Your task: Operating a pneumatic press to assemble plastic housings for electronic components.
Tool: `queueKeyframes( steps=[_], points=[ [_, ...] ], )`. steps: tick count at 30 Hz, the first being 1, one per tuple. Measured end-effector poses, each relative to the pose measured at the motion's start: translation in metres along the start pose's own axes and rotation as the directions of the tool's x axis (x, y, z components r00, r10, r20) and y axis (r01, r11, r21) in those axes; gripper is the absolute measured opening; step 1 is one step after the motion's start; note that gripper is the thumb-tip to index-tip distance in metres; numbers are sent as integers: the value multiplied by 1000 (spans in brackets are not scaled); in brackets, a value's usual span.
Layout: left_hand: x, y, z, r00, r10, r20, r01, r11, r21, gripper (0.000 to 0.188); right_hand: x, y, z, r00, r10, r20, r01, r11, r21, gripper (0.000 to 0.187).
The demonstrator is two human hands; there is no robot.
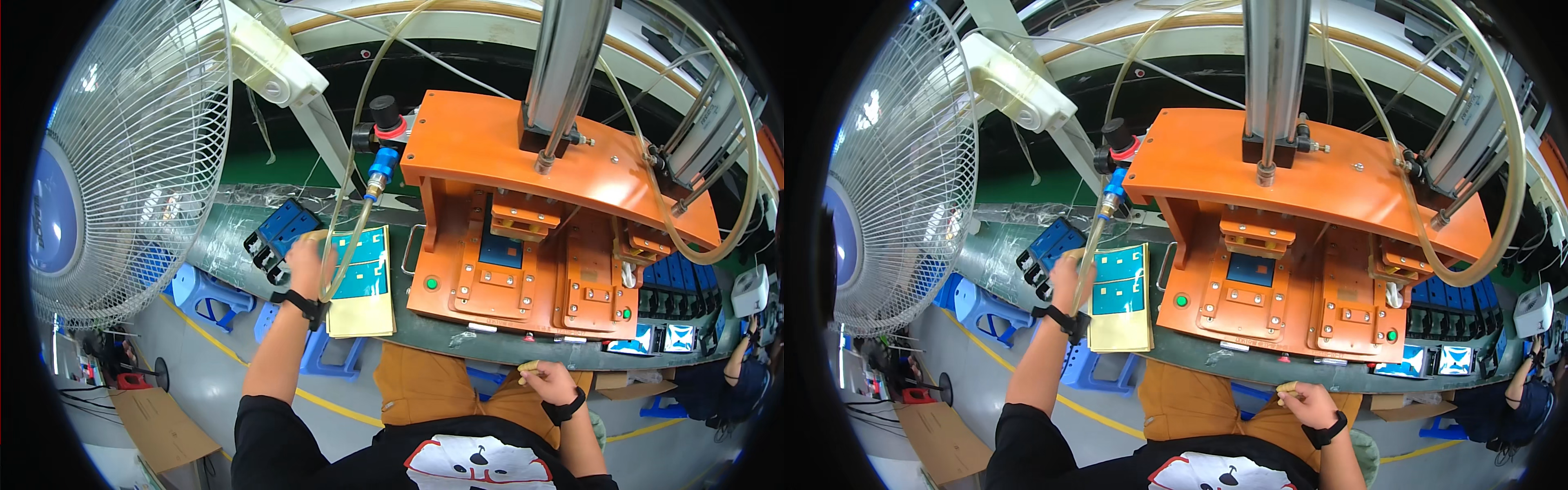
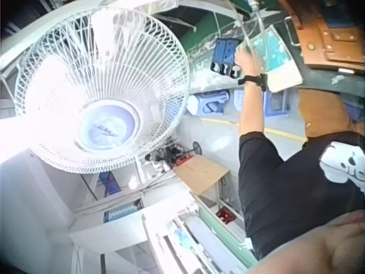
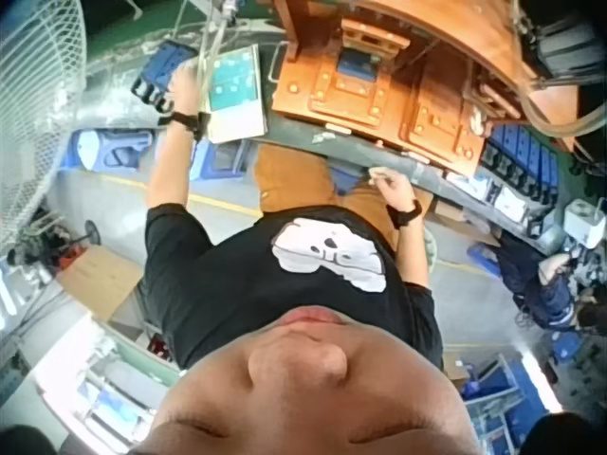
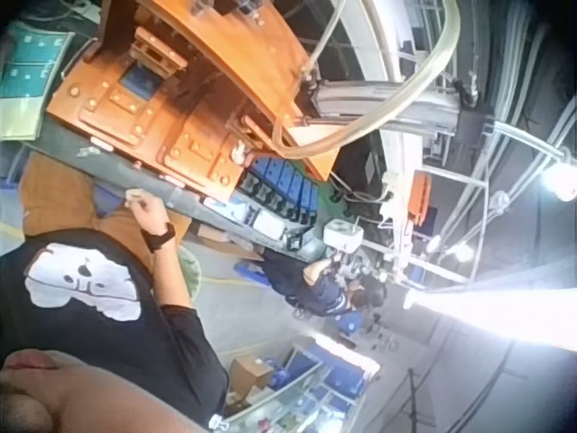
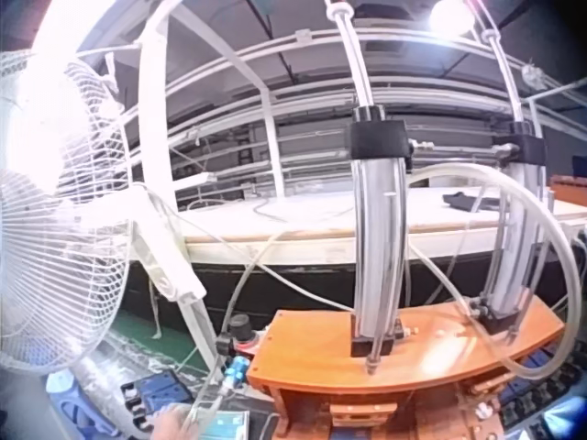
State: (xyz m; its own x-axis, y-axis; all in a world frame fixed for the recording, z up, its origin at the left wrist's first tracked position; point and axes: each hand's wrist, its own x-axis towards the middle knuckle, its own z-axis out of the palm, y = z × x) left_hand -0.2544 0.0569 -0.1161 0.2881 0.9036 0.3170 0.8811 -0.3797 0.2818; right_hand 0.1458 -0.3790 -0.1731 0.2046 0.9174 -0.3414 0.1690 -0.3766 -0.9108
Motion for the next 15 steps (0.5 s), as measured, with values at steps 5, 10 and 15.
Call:
queueKeyframes(
  steps=[5,10,15],
  points=[
    [-24,59,-6,980,185,71,-120,842,-526,35,2,8,-10,993,64,97,-62,998,-15,17],
    [-24,77,12,945,-69,321,277,691,-667,33,2,21,-9,998,22,51,-26,997,79,21],
    [-42,96,21,918,-138,372,394,212,-894,38,0,25,-4,1000,5,-5,-5,998,64,21]
  ],
)
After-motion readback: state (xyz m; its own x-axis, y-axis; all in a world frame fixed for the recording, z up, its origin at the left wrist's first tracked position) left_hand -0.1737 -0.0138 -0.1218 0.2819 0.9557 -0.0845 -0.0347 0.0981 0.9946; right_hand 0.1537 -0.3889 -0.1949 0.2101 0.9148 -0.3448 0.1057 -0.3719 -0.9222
